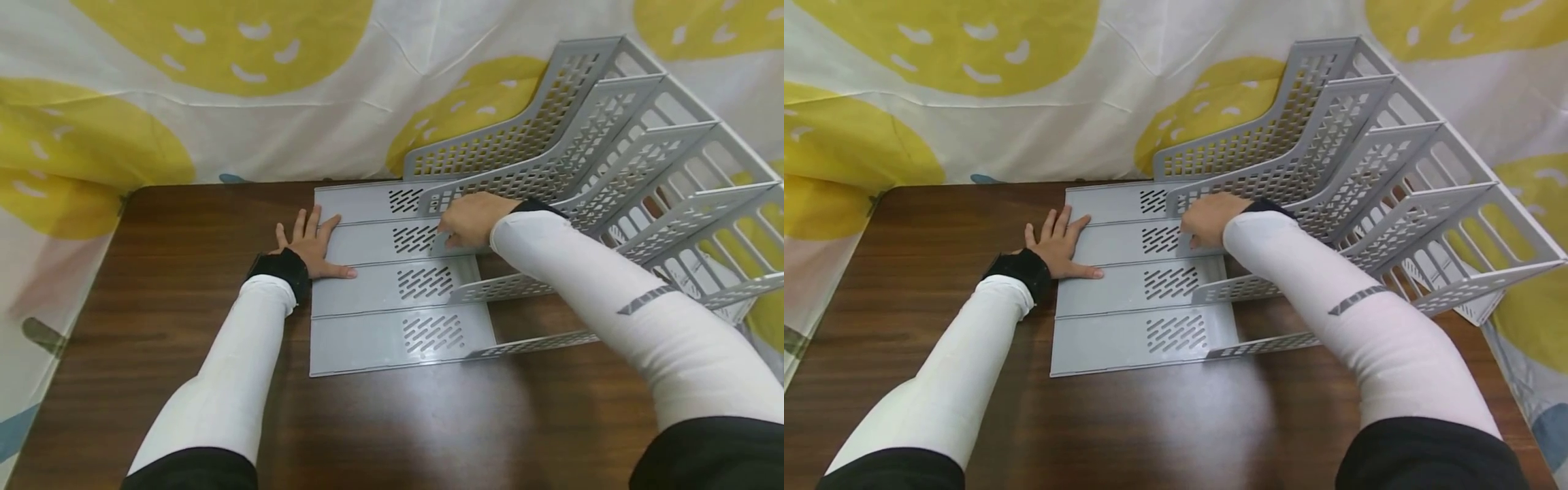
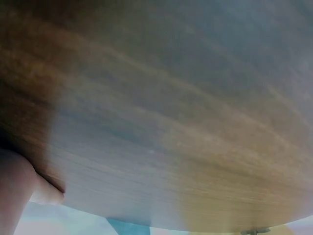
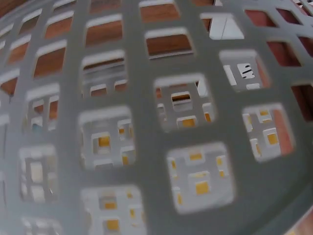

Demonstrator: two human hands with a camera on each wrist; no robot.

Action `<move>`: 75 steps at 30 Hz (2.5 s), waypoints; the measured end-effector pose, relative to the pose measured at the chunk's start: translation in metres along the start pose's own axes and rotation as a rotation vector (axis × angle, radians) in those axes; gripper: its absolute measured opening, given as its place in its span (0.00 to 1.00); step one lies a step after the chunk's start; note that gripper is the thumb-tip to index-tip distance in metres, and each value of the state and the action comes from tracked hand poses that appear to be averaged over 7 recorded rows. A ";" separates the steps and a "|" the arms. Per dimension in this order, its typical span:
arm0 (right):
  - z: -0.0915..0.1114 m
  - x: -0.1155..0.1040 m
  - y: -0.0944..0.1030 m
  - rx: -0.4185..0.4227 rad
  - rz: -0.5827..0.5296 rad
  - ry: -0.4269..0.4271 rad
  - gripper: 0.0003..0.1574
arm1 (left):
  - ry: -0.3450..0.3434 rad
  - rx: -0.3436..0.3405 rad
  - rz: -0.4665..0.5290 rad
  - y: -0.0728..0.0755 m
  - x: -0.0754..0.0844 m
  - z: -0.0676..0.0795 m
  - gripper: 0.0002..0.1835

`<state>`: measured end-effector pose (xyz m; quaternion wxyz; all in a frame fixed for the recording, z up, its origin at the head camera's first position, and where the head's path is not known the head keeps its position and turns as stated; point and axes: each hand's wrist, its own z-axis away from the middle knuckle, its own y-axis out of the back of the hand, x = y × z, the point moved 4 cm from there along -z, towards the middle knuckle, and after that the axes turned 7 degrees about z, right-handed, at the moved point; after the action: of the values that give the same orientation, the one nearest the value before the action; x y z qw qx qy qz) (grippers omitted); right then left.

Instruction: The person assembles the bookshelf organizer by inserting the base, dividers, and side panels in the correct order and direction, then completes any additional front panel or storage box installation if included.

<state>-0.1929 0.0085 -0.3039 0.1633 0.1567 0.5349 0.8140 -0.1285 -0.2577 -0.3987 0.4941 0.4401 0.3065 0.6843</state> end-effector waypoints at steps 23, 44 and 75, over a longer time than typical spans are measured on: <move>0.003 0.004 -0.004 -0.020 -0.001 -0.033 0.13 | -0.009 -0.001 -0.002 0.012 -0.023 0.004 0.70; -0.007 -0.014 0.016 -0.013 0.069 -0.119 0.23 | 0.005 0.011 0.001 0.015 -0.031 -0.002 0.72; 0.065 -0.051 -0.020 0.079 -0.052 -0.046 0.02 | -0.029 0.001 -0.003 0.017 -0.019 -0.005 0.72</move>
<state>-0.1174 0.0469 -0.3018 0.1902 0.1678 0.5665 0.7841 -0.1371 -0.2812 -0.3919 0.4993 0.4496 0.3004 0.6771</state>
